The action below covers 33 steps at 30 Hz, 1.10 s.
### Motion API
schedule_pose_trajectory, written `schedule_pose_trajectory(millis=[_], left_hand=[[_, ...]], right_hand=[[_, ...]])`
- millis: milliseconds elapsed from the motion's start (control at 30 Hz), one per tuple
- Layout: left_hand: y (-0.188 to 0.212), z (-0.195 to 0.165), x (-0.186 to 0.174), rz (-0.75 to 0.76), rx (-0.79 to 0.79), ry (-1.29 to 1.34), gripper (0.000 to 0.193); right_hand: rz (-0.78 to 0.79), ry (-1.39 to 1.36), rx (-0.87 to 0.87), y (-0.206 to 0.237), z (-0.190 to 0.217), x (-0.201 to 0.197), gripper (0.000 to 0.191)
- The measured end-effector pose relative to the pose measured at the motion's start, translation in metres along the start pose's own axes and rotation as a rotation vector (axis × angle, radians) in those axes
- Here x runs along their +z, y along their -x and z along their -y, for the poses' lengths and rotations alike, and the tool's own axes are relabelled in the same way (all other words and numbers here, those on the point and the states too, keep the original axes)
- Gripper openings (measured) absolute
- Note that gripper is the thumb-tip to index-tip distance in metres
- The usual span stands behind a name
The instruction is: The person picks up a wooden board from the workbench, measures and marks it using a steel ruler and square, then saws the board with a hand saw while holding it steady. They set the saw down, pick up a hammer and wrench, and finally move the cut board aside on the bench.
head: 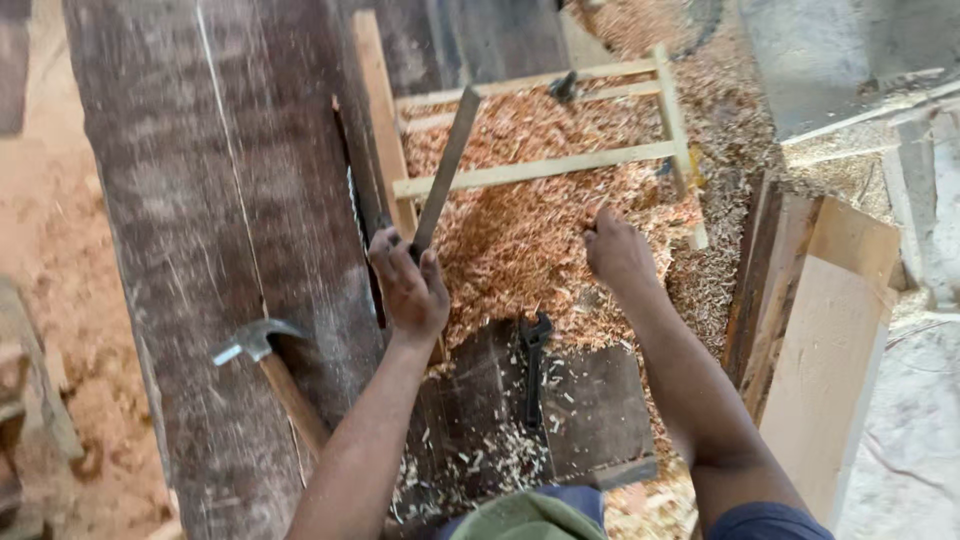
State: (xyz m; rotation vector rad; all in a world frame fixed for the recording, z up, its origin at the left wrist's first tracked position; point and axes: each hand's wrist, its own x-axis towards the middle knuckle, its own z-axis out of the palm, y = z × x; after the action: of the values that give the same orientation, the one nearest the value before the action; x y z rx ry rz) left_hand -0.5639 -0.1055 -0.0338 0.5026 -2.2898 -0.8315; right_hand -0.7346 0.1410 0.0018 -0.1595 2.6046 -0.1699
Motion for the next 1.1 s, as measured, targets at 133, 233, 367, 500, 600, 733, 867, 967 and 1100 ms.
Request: schedule_pose_trajectory(millis=[133, 233, 367, 500, 600, 733, 867, 967, 1100], left_hand=[[0.002, 0.01, 0.007, -0.036, 0.01, -0.003, 0.045], [0.004, 0.018, 0.014, -0.038, -0.046, 0.044, 0.043], [0.007, 0.021, 0.017, -0.035, -0.047, 0.023, 0.043], [0.008, 0.02, 0.017, -0.044, -0.082, 0.061, 0.046], [0.008, 0.021, 0.018, -0.078, -0.052, 0.032, 0.044], [0.01, 0.022, 0.019, -0.061, -0.087, 0.073, 0.045], [0.012, 0.021, 0.017, -0.056, -0.086, 0.096, 0.047], [0.011, 0.02, 0.015, -0.054, -0.075, 0.083, 0.048], [0.011, 0.02, 0.016, -0.059, -0.051, 0.057, 0.048]], right_hand=[[-0.057, 0.134, -0.173, -0.011, -0.017, 0.016, 0.025], [-0.008, 0.183, -0.287, -0.016, -0.031, 0.015, 0.019], [0.047, 0.158, -0.371, -0.022, -0.032, 0.004, 0.015], [0.212, 0.119, -0.063, -0.031, -0.024, 0.002, 0.027], [0.054, 0.235, -0.285, -0.035, -0.03, 0.013, 0.021], [-0.129, 0.249, -0.568, -0.04, -0.057, 0.031, 0.016], [-0.244, 0.297, -0.78, -0.052, -0.078, 0.038, 0.011], [-0.267, 0.359, -0.905, -0.056, -0.078, 0.034, 0.007], [-0.256, 0.376, -0.989, -0.05, -0.067, 0.022, 0.005]])
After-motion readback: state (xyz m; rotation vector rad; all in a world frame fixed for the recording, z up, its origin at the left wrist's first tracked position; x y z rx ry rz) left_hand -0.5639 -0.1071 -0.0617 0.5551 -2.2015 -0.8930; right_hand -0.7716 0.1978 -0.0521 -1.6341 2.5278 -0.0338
